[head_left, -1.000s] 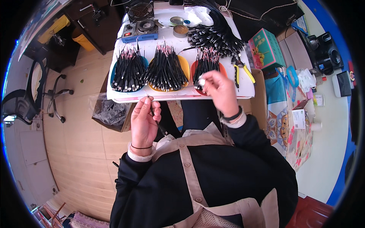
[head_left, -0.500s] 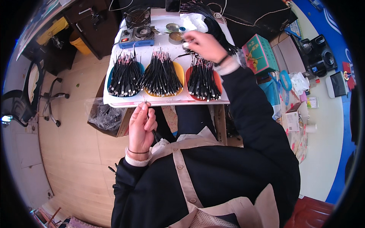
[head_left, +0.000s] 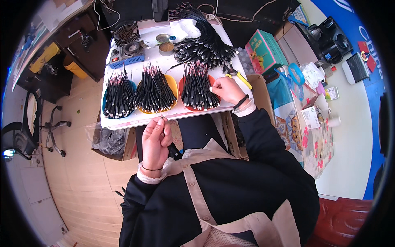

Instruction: The person repeatedly picks up short black wires and small white connectors from a table, then inserts the wire ends into the connectors by hand. The person places the assembled units back onto the table among other similar items.

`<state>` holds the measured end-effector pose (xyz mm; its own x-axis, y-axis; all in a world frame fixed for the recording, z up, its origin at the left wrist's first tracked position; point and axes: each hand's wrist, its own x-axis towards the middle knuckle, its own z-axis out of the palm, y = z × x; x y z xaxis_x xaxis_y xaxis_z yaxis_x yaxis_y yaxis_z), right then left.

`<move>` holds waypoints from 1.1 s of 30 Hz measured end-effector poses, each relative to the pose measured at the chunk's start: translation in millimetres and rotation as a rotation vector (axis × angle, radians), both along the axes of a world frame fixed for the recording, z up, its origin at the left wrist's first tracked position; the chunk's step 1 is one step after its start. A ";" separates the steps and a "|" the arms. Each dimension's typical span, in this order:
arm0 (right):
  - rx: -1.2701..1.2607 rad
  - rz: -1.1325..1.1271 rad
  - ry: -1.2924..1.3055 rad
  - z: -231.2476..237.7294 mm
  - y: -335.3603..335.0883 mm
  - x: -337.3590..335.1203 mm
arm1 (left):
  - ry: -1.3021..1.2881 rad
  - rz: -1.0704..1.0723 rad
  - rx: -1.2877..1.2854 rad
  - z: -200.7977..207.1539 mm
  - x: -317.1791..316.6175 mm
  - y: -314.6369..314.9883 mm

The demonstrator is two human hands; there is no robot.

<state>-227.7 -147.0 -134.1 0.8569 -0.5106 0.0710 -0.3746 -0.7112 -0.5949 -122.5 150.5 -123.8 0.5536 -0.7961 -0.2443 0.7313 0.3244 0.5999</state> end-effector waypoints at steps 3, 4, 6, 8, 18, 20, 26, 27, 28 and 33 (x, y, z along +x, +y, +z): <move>0.077 -0.037 -0.069 11.9 1.3 -10.6 | -0.055 0.019 0.013 2.5 -4.0 0.8; 0.100 -0.055 -0.104 18.1 4.0 -16.1 | -0.088 0.017 0.008 3.8 -4.7 -0.8; 0.343 0.026 -0.143 32.9 15.6 -28.0 | -0.148 0.033 0.028 8.3 -8.5 -8.0; 0.544 0.068 -0.164 49.0 37.8 -42.7 | -0.201 0.073 0.086 15.1 -16.5 -22.6; 0.659 0.082 -0.539 38.8 156.8 -57.4 | -0.229 0.055 -0.190 46.4 -53.1 -55.8; 0.603 0.065 -0.535 39.2 159.8 -58.7 | -0.299 0.083 -0.175 44.4 -56.4 -50.7; 0.522 0.109 -0.557 60.3 146.2 -61.4 | -0.486 0.168 -0.132 36.5 -58.4 -41.4; 0.653 0.115 -0.592 64.6 140.6 -62.0 | -0.526 0.176 -0.125 35.7 -58.9 -40.5; 0.682 0.150 -0.641 67.3 136.8 -59.4 | -0.520 0.161 -0.135 35.6 -59.7 -40.3; 0.863 0.300 -0.612 74.1 129.2 -47.2 | -0.501 0.090 -0.118 40.3 -63.0 -34.8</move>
